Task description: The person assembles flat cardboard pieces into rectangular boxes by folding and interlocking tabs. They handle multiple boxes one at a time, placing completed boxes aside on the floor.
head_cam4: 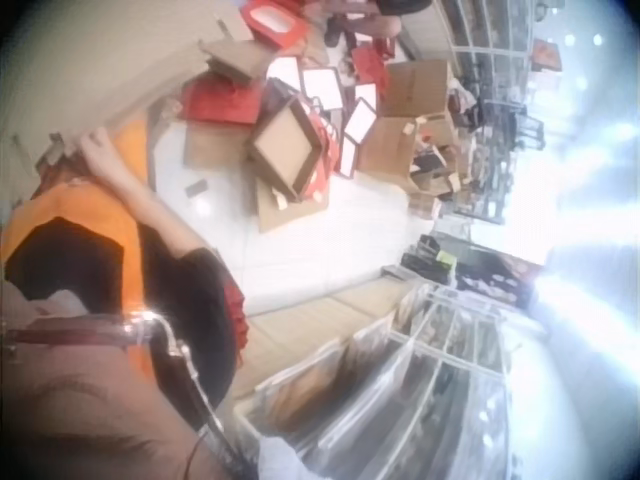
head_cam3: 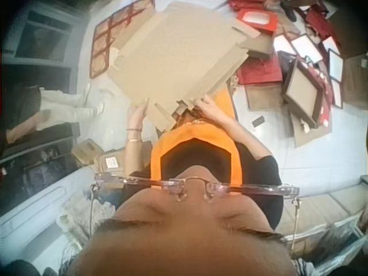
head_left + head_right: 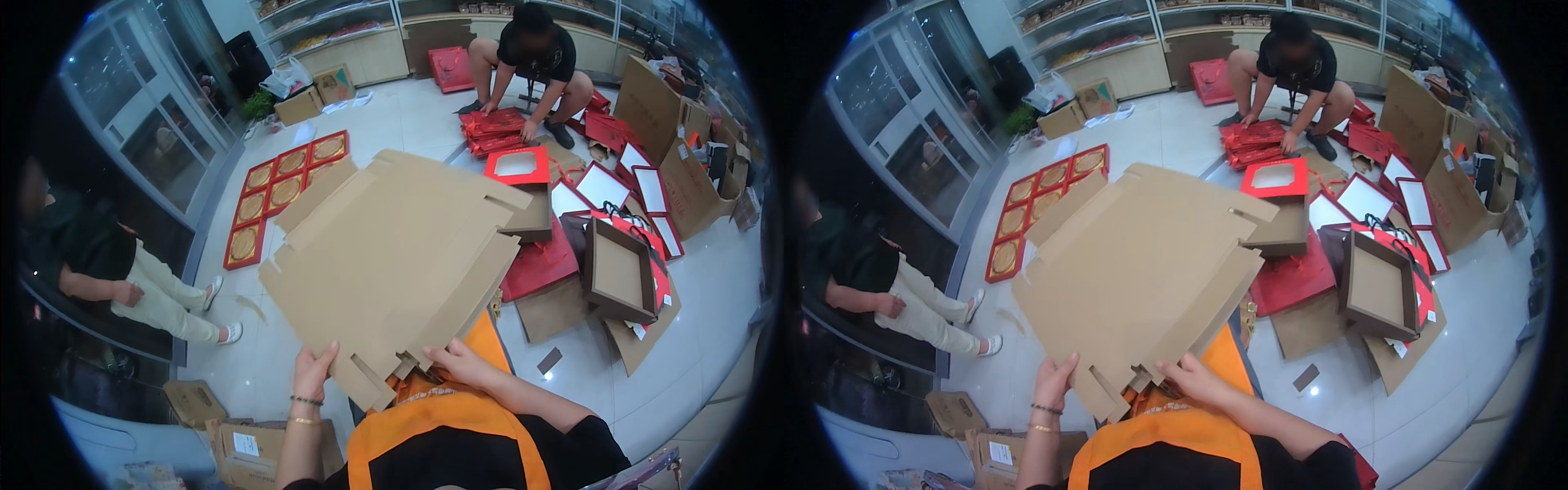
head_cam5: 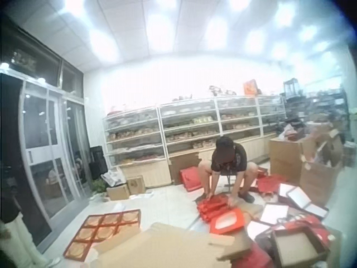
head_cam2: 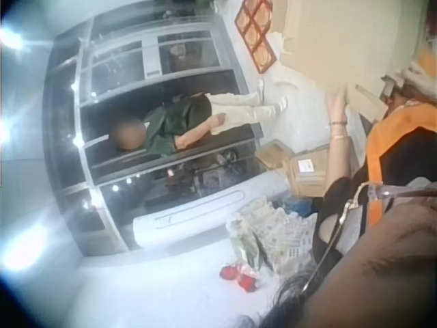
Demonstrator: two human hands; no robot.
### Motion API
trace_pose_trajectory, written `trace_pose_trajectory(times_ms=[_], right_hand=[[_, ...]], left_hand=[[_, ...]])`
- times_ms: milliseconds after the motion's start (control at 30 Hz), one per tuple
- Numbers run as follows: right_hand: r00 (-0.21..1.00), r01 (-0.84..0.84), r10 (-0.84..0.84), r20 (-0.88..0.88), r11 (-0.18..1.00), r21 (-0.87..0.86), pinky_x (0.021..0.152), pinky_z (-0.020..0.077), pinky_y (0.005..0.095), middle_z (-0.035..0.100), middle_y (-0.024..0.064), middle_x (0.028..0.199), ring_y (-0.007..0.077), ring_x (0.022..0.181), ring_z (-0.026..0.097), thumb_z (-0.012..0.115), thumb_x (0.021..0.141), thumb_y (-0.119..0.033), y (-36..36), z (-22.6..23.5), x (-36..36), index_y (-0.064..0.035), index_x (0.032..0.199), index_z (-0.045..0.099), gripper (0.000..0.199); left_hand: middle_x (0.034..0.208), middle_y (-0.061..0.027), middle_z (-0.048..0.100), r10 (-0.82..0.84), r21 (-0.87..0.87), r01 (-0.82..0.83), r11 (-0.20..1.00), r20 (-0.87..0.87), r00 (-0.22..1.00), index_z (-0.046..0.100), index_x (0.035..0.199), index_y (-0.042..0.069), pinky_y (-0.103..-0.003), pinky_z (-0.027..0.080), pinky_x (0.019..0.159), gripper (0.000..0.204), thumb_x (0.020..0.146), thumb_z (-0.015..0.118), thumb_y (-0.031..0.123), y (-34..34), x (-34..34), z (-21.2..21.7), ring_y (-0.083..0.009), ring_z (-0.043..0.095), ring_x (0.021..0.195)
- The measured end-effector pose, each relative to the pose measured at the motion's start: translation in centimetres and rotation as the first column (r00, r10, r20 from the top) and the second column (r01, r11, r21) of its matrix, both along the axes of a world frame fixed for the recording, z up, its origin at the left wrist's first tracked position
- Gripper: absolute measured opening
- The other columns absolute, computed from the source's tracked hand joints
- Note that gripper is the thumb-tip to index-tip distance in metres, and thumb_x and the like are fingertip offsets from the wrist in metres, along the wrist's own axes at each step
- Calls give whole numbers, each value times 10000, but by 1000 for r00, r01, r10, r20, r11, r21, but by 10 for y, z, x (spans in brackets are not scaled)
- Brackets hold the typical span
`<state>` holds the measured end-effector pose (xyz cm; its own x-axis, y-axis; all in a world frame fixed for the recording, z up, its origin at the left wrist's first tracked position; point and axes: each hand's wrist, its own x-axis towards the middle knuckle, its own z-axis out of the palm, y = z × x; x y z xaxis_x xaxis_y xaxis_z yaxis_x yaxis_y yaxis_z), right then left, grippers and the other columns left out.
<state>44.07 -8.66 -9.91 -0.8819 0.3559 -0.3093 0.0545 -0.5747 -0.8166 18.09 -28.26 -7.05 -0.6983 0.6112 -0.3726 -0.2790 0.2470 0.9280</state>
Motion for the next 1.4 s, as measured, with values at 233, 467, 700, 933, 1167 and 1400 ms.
trace_pose_trajectory(times_ms=[233, 467, 700, 933, 1167, 1400], right_hand=[[952, 101, -306, 8, 341, 934, 984, 549, 373, 530, 154, 1467, 271, 1215, 651, 663, 991, -131, 117, -7, 52, -147, 1535, 448, 586], [840, 533, -542, -10, 822, 202, 881, 573, 342, 730, 90, 1135, 161, 1029, 705, 707, 932, -106, 203, -8, 19, 13, 1246, 700, 336], [757, 646, -628, -179, 678, 352, 802, 555, 277, 756, 40, 987, 104, 885, 696, 704, 954, -126, 208, 28, 39, 48, 1150, 753, 267], [342, 910, -938, -59, 315, 269, 937, 536, 333, 747, 92, 1090, 181, 1024, 698, 709, 954, -163, 236, -24, 211, 24, 1180, 717, 293], [12, 469, -920, 392, 351, 810, 880, 547, 357, 741, 156, 1015, 212, 984, 698, 713, 958, -211, 219, -101, 336, 52, 1114, 726, 305], [611, 237, -681, 404, 644, 727, 1060, 471, 438, 632, 155, 1421, 241, 1298, 581, 583, 1029, -571, 217, -15, 166, -17, 1421, 597, 679]], left_hand=[[1275, -121, 685, 24, 145, -38, 989, 102, 995, 549, 1358, -5, -355, 577, 936, 446, 969, 745, 92, 3, -13, -7, -202, 670, 1144], [1308, -127, 666, 27, -8, -28, 1000, -93, 995, 530, 1385, -13, -364, 543, 995, 475, 949, 719, 16, -7, -32, -11, -221, 669, 1134], [1368, -146, 625, 221, 133, -195, 972, -223, 950, 481, 1454, -28, -375, 518, 1036, 561, 924, 664, -50, -37, -64, 5, -229, 632, 1195], [1404, -138, 608, 67, 116, -45, 992, -193, 979, 464, 1482, -35, -351, 466, 1093, 560, 944, 619, -34, -20, -81, 32, -217, 604, 1254], [1322, -95, 663, -146, -17, 148, 989, -300, 943, 522, 1430, -31, -322, 494, 1039, 505, 931, 601, -49, 32, -105, 56, -173, 635, 1188], [1468, -134, 592, -398, -285, 284, 916, -535, 745, 415, 1550, -44, -327, 429, 1127, 625, 938, 542, -64, 50, -103, 72, -176, 554, 1337]])
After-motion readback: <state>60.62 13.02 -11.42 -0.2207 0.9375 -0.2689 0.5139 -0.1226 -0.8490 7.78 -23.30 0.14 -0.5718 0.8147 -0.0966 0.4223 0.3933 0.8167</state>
